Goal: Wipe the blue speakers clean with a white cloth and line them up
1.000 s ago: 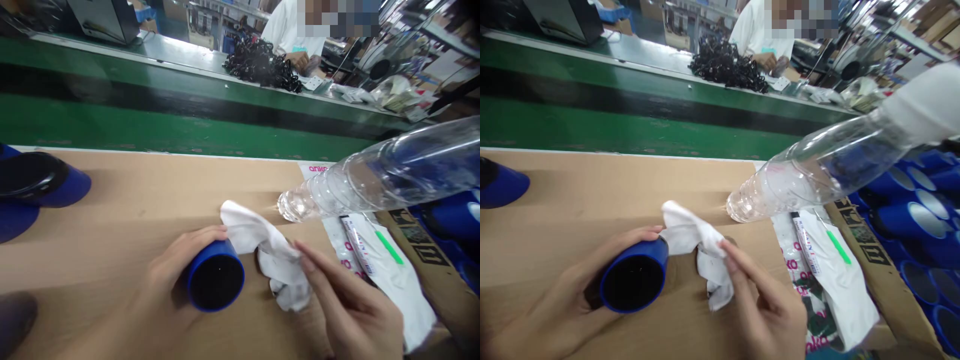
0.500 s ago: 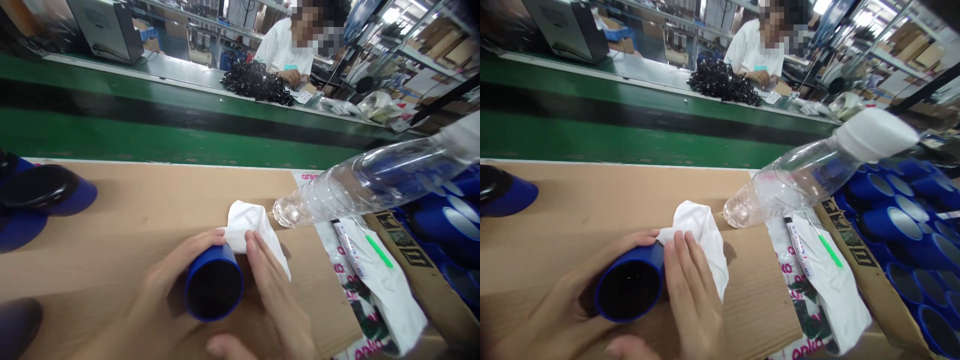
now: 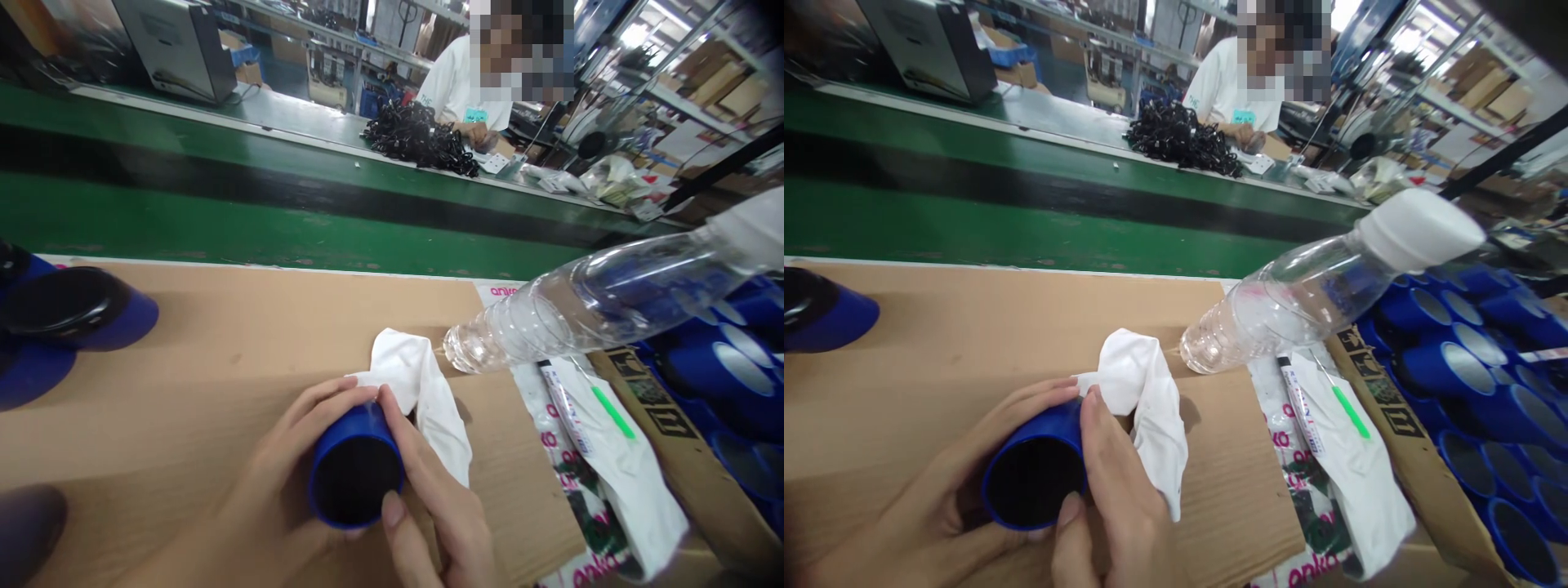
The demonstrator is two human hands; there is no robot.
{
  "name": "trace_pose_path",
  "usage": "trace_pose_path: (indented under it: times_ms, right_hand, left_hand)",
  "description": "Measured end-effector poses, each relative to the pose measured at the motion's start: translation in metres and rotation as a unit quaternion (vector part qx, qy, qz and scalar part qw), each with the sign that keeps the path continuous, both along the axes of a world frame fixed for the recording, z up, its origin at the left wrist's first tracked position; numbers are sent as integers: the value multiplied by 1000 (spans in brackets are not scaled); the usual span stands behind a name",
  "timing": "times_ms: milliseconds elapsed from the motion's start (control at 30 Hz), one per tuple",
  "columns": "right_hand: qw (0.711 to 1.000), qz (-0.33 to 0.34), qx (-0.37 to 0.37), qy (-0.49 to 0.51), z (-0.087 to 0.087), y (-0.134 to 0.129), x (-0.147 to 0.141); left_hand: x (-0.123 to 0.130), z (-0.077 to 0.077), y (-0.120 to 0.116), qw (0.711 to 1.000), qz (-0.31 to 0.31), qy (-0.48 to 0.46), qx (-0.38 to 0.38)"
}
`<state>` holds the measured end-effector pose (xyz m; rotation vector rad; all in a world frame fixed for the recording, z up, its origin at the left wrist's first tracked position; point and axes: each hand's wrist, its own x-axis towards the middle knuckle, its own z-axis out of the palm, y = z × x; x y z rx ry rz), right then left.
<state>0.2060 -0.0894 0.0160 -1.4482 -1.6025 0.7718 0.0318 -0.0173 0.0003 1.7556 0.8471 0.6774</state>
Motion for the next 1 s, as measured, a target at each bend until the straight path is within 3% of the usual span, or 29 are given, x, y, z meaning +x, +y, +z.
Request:
trace_pose_path:
  times_ms: [133, 200, 367, 500, 667, 800, 900, 1000]
  right_hand:
    - [999, -27, -23, 19, 3, -1, 0]
    - [999, -28, -1, 29, 1, -2, 0]
    - [996, -43, 45, 61, -9, 0, 0]
    - [992, -56, 41, 107, -12, 3, -5]
    - [974, -72, -2, 213, -14, 4, -17]
    - [961, -79, -79, 252, -13, 8, -18]
    - [927, -13, -136, 349, -9, 12, -14]
    - [900, 62, -180, 393, -6, 14, -16]
  left_hand:
    - [0, 2, -3, 996, -23, -44, -77]
    - [3, 5, -5, 996, -9, -58, -71]
    - [12, 7, -11, 996, 81, -3, 46]
    - [5, -3, -17, 986, 116, 28, 112]
    - [-4, -16, -24, 970, 169, 57, 167]
    - [5, -11, -32, 955, 211, 55, 203]
    - [10, -5, -32, 957, 224, 2, 183]
    - [10, -3, -21, 970, 145, -22, 194]
